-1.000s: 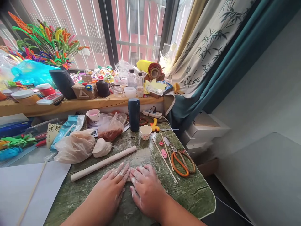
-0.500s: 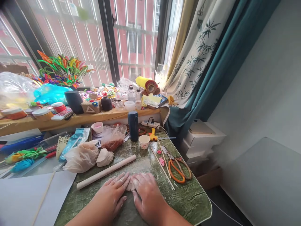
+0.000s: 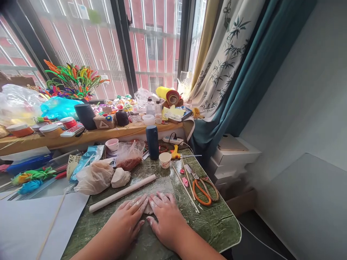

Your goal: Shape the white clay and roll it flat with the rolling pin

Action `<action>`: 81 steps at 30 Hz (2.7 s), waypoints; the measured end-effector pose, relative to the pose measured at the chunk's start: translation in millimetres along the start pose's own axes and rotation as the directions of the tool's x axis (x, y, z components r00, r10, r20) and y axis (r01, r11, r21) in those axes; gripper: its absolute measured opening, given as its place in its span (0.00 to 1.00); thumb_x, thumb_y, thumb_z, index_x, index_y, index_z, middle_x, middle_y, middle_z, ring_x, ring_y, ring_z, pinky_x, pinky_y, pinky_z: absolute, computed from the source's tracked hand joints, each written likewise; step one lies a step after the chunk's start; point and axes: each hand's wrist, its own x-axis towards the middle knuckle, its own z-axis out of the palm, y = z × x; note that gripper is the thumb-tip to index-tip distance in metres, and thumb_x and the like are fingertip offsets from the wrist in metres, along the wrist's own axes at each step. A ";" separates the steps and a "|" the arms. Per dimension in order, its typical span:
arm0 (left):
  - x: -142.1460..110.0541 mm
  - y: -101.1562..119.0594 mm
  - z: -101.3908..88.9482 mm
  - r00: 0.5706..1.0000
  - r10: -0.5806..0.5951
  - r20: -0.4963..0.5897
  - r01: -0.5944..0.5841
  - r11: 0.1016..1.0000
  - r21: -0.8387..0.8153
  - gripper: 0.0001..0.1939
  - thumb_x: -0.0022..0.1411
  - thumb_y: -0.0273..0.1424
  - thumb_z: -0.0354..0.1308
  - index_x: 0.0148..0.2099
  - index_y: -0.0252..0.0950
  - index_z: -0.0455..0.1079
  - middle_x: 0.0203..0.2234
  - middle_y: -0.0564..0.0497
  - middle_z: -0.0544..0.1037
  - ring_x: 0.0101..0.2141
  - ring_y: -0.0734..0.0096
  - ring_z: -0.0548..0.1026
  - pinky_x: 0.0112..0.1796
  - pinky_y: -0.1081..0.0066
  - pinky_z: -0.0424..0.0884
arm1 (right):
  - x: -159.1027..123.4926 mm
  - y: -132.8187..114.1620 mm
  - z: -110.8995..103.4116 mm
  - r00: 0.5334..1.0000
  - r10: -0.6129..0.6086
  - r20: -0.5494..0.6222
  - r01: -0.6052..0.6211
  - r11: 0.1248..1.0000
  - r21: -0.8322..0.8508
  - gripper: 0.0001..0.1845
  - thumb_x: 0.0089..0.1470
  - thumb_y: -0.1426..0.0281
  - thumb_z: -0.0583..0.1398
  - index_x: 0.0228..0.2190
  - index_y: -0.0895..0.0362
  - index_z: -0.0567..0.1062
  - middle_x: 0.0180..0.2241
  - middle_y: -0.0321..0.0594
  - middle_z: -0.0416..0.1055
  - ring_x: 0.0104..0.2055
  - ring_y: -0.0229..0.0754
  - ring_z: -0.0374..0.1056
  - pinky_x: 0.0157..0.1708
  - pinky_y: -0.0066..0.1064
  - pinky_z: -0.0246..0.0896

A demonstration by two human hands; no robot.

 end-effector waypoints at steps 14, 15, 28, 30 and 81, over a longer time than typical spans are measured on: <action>-12.6 10.3 7.5 0.991 -0.049 0.126 0.049 0.999 0.000 0.34 0.63 0.33 0.57 0.70 0.38 0.60 0.68 0.44 0.61 0.67 0.50 0.60 0.64 0.52 0.61 | 4.9 6.0 5.1 1.000 -0.020 -0.013 0.020 1.000 -0.003 0.24 0.67 0.66 0.53 0.62 0.53 0.68 0.64 0.41 0.66 0.69 0.53 0.54 0.67 0.55 0.47; -13.3 10.2 4.7 0.992 -0.051 0.116 0.053 0.998 -0.017 0.34 0.63 0.33 0.58 0.70 0.39 0.60 0.68 0.45 0.61 0.67 0.49 0.60 0.64 0.52 0.62 | 4.1 7.0 5.8 0.999 -0.024 -0.046 0.024 1.000 -0.011 0.25 0.67 0.66 0.54 0.63 0.54 0.67 0.64 0.42 0.66 0.69 0.53 0.55 0.66 0.54 0.50; 27.1 4.7 -12.5 0.997 -0.060 0.039 0.064 0.992 -0.111 0.25 0.65 0.32 0.55 0.64 0.36 0.67 0.62 0.40 0.72 0.61 0.49 0.69 0.61 0.50 0.64 | 5.4 31.4 16.1 0.899 0.217 -0.381 -0.157 0.970 0.183 0.21 0.61 0.71 0.55 0.55 0.56 0.72 0.53 0.49 0.74 0.57 0.53 0.69 0.58 0.48 0.67; 32.6 5.9 -17.7 0.997 -0.054 0.052 0.060 0.991 -0.121 0.21 0.64 0.31 0.57 0.59 0.37 0.70 0.55 0.42 0.77 0.55 0.52 0.74 0.57 0.55 0.68 | 5.8 31.9 18.8 0.905 0.210 -0.369 -0.158 0.973 0.167 0.21 0.60 0.72 0.55 0.55 0.57 0.72 0.53 0.49 0.73 0.57 0.53 0.68 0.59 0.49 0.65; 2.5 -11.3 -3.5 0.963 0.268 -0.037 -0.266 0.913 -0.311 0.19 0.58 0.24 0.64 0.51 0.41 0.70 0.43 0.49 0.79 0.43 0.60 0.75 0.48 0.60 0.73 | 16.2 14.1 11.4 0.918 0.391 -0.074 -0.395 0.917 -0.055 0.25 0.64 0.77 0.51 0.59 0.55 0.72 0.64 0.46 0.64 0.67 0.53 0.55 0.65 0.45 0.46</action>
